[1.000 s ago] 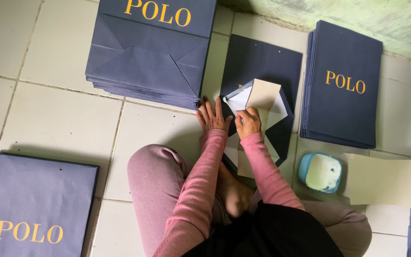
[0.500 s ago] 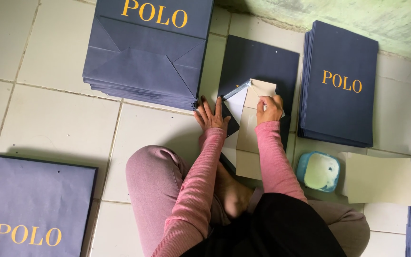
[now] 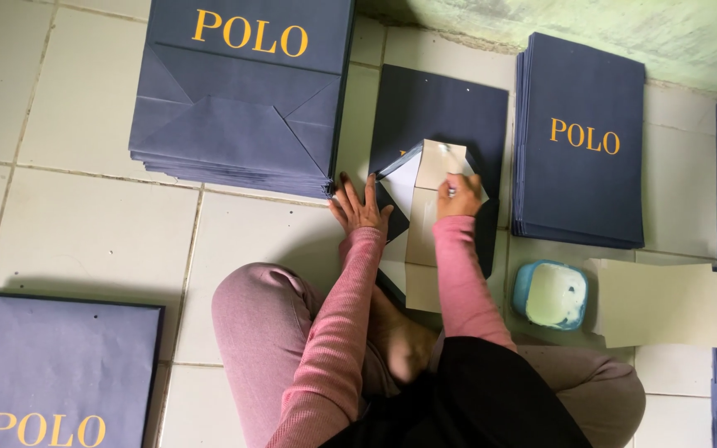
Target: Applying glue to paper bag flaps, inserting cardboard reinforcements, and folding the base to assemble the bags.
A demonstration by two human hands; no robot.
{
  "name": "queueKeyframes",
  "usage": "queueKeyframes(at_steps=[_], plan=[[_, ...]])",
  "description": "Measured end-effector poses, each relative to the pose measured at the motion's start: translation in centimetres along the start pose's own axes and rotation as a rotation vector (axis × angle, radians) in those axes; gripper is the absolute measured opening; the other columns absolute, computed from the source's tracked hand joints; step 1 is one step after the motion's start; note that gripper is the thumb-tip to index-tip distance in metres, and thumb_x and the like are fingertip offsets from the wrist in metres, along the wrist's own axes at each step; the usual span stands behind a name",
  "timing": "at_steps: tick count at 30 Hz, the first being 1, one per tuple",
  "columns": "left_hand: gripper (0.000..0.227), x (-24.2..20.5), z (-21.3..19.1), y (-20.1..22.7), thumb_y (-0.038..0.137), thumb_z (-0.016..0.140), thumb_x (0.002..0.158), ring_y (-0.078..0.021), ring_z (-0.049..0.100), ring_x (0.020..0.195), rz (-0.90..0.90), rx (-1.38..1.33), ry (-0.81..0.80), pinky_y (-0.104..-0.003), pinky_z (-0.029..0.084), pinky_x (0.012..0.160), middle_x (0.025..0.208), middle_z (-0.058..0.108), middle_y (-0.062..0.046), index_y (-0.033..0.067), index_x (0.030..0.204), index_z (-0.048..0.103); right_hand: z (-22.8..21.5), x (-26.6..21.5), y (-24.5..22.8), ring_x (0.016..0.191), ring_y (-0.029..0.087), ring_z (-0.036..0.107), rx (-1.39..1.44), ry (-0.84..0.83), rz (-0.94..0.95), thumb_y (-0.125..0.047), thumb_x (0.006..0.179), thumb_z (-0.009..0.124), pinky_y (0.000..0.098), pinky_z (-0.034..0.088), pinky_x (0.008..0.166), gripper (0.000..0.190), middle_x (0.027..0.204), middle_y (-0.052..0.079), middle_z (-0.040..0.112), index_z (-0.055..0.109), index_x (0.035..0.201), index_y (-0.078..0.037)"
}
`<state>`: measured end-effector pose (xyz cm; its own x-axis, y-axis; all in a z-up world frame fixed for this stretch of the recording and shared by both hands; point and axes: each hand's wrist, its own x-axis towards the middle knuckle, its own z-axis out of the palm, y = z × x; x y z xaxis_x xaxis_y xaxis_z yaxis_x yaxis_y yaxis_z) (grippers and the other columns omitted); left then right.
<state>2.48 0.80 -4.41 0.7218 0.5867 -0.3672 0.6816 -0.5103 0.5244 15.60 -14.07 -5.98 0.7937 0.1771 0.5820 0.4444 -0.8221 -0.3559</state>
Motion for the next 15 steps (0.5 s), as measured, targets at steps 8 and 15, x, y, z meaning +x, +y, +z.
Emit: queueKeyframes(at_steps=[8,15], plan=[[0.085,0.0,0.1,-0.1,0.053,0.064,0.095,-0.0338,-0.012,0.157,-0.002,0.002,-0.004,-0.061,-0.006,0.124,0.171,-0.008,-0.014,0.0404,0.161,0.012,0.7,-0.3,0.8,0.073,0.022,0.066,0.06,0.011,0.036,-0.01,0.074,0.078,0.0341,0.058,0.068,0.02,0.077,-0.002,0.057,0.074,0.085,-0.025],[0.084,-0.2,-0.2,0.1,0.052,0.064,0.095,-0.034,-0.012,0.157,-0.007,-0.007,0.002,-0.062,-0.006,0.124,0.171,-0.008,-0.014,0.0398,0.161,0.013,-1.3,0.1,3.2,0.074,0.024,0.065,-0.025,0.033,0.035,-0.008,0.074,0.076,0.0351,0.057,0.069,0.019,0.078,-0.001,0.056,0.071,0.085,-0.022]])
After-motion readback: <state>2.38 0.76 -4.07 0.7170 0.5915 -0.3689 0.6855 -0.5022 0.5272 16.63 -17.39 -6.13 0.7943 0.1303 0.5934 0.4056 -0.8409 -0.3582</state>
